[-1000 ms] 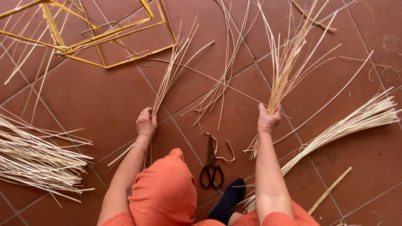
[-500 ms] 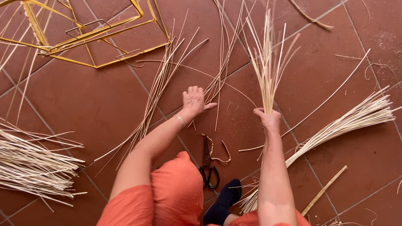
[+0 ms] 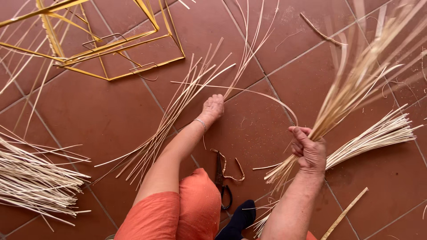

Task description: The person sits on the floor and processes bundles of dried plant fibers. They separate strands, trim the ends with scissors, and align the fibers into neat bundles. The person repeatedly picks up, splits, and trims the material, leaving trimmed pieces on the floor.

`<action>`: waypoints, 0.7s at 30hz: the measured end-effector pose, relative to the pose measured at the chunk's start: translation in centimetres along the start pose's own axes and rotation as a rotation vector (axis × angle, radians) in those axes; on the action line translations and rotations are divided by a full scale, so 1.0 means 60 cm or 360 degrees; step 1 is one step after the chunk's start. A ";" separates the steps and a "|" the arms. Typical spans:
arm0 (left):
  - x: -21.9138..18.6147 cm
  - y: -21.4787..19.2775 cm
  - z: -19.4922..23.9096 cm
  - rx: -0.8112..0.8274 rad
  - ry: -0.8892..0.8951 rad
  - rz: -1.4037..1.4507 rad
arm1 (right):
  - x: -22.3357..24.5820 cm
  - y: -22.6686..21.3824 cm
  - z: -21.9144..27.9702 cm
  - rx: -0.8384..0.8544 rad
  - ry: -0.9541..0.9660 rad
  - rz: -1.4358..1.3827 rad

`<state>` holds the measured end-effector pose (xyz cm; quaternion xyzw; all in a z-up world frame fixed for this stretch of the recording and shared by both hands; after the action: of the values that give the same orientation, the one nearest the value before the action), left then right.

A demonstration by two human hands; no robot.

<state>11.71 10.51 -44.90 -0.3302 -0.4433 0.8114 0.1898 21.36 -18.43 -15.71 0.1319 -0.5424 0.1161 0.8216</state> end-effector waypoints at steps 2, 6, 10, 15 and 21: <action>0.036 -0.018 0.009 0.0019 -0.0123 0.0206 | 0.008 0.007 0.016 -0.0030 -0.0042 0.0108; 0.144 -0.097 0.035 0.0123 -0.0462 0.0779 | 0.037 0.051 0.032 0.0014 -0.0159 0.0045; 0.192 -0.149 0.114 -0.0151 -0.0232 0.0861 | 0.052 0.066 0.071 0.0119 -0.0207 -0.0687; 0.159 -0.214 0.196 -0.0006 -0.0334 0.1116 | 0.059 0.072 0.087 0.0135 -0.0344 -0.1089; 0.043 -0.330 0.278 0.0335 0.0080 0.2154 | 0.020 0.090 0.114 -0.0055 -0.0027 -0.0855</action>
<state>-1.57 12.72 -22.61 -0.5331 -0.0534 0.7823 -0.3179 14.15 -15.65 -11.55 0.2580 -0.4966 -0.1165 0.8205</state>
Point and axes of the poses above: each hand's wrist, its own z-axis away from the middle knuckle, its own y-axis out of the palm, x = y × z, the point moved 1 cm from there along -z, towards the middle knuckle, and after that the axes turned 6 degrees about -y, right-handed, at the moved point
